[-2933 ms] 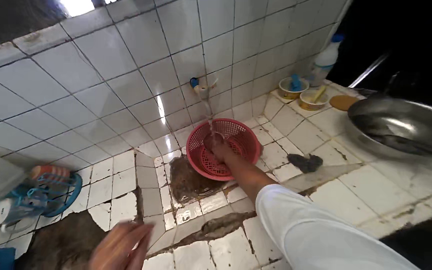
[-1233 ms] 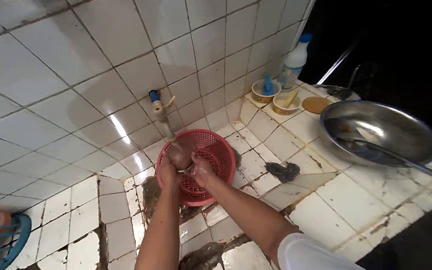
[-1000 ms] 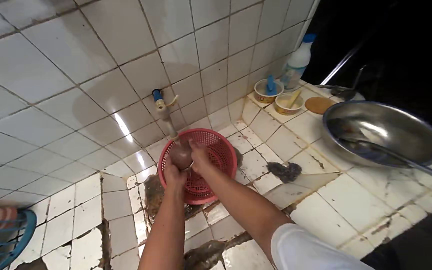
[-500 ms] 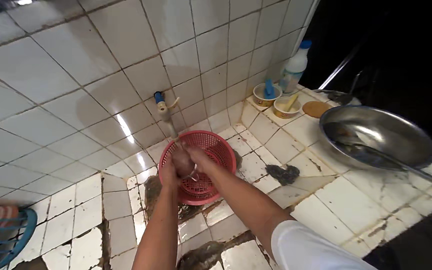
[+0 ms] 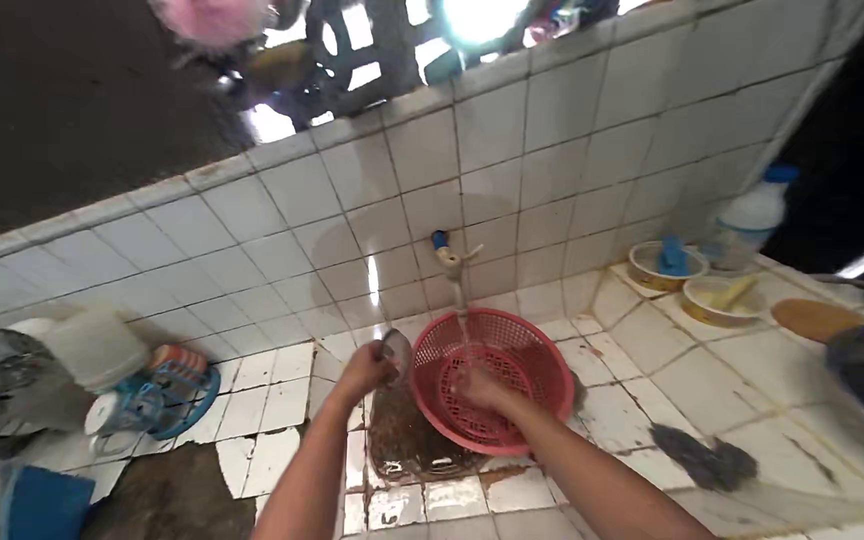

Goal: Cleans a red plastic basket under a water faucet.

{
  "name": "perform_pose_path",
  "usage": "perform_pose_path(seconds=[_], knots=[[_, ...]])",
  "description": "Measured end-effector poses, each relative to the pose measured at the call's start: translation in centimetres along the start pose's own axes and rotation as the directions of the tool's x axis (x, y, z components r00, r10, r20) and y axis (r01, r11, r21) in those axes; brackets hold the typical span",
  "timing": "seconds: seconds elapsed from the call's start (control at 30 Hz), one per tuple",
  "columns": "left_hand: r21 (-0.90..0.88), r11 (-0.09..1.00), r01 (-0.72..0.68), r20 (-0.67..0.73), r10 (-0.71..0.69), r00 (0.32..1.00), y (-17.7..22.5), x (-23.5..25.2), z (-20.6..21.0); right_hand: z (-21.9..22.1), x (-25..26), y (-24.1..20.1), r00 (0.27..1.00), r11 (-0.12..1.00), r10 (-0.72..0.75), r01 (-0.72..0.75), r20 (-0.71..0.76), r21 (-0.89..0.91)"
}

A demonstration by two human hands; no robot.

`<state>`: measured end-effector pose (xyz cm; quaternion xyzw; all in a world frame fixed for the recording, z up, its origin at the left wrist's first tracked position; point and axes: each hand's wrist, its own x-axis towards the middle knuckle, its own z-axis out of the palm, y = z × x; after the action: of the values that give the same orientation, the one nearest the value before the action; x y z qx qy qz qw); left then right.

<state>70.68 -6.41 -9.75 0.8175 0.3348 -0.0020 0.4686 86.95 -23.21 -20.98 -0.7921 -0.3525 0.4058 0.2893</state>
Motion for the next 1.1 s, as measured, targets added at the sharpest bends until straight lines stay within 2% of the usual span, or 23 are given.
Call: perform_pose_path(seconds=[0.1,0.17,0.23,0.27,0.33,0.37,0.4,0.43,0.5,0.57,0.63,0.7,0.77,0.83,0.93,1.0,1.03,1.1], knots=[[-0.086,0.995,-0.057,-0.263,0.033,0.964,1.5,-2.6,-6.9,1.4,-1.1,0.9,0.979,0.973,-0.035,0.079,0.202,-0.216],[-0.15,0.972,-0.179,-0.504,0.081,0.86,3.0,-4.2,-11.2,2.0,-1.5,1.1,0.952,0.944,-0.076,0.165,0.297,-0.285],[-0.221,0.899,-0.378,-0.682,0.135,0.719,4.1,-5.6,-15.5,2.5,-2.2,1.0,0.925,0.926,-0.083,0.209,0.37,-0.314],[-0.24,0.857,-0.456,-0.746,0.138,0.652,4.9,-6.3,-17.2,2.7,-2.6,0.7,0.917,0.918,-0.061,0.207,0.393,-0.34],[-0.215,0.828,-0.518,-0.792,0.163,0.588,6.7,-7.7,-20.2,2.8,-3.2,0.0,0.927,0.894,-0.066,0.22,0.37,-0.391],[-0.167,0.843,-0.511,-0.785,0.2,0.586,7.5,-8.3,-21.0,2.5,-3.7,-0.9,0.942,0.889,-0.134,0.251,0.308,-0.383],[-0.105,0.871,-0.479,-0.74,0.253,0.623,8.2,-8.9,-21.2,2.0,-4.3,-2.2,0.948,0.898,-0.234,0.296,0.216,-0.326],[-0.043,0.903,-0.427,-0.661,0.295,0.69,8.7,-9.4,-20.7,1.4,-4.9,-3.9,0.937,0.908,-0.335,0.349,0.101,-0.231],[0.035,0.947,-0.32,-0.421,0.304,0.855,9.6,-10.2,-18.2,-0.2,-6.4,-8.3,0.894,0.9,-0.434,0.436,-0.108,-0.006],[0.019,0.962,-0.274,-0.169,0.273,0.947,9.1,-9.8,-14.9,-1.2,-7.0,-12.2,0.852,0.823,-0.492,0.522,-0.177,0.224],[-0.062,0.969,-0.24,-0.006,0.24,0.971,8.0,-9.3,-12.4,-1.3,-7.0,-14.8,0.825,0.714,-0.547,0.549,-0.142,0.434],[-0.174,0.956,-0.236,-0.055,0.23,0.972,6.3,-9.1,-11.5,-0.8,-6.6,-16.3,0.811,0.676,-0.58,0.531,-0.075,0.51],[-0.286,0.914,-0.289,-0.22,0.231,0.948,3.8,-9.5,-11.7,-0.3,-6.4,-17.8,0.787,0.694,-0.617,0.536,0.012,0.481],[-0.265,0.895,-0.36,-0.405,0.235,0.883,1.5,-10.9,-12.2,0.1,-6.3,-20.2,0.77,0.721,-0.637,0.58,0.033,0.38],[-0.077,0.918,-0.388,-0.575,0.277,0.769,-2.9,-15.3,-13.9,0.1,-5.8,-25.6,0.769,0.721,-0.632,0.63,-0.1,0.288],[-0.032,0.923,-0.384,-0.652,0.272,0.708,-6.3,-19.5,-14.4,-0.5,-4.2,-29.8,0.728,0.671,-0.638,0.686,-0.25,0.282],[-0.025,0.932,-0.362,-0.669,0.254,0.699,-7.9,-22.1,-14.2,-0.9,-3.5,-32.3,0.707,0.646,-0.628,0.706,-0.325,0.289],[-0.04,0.956,-0.29,-0.658,0.193,0.728,-11.1,-28.1,-13.5,-2.1,-2.3,-37.6,0.683,0.614,-0.58,0.725,-0.444,0.313]])
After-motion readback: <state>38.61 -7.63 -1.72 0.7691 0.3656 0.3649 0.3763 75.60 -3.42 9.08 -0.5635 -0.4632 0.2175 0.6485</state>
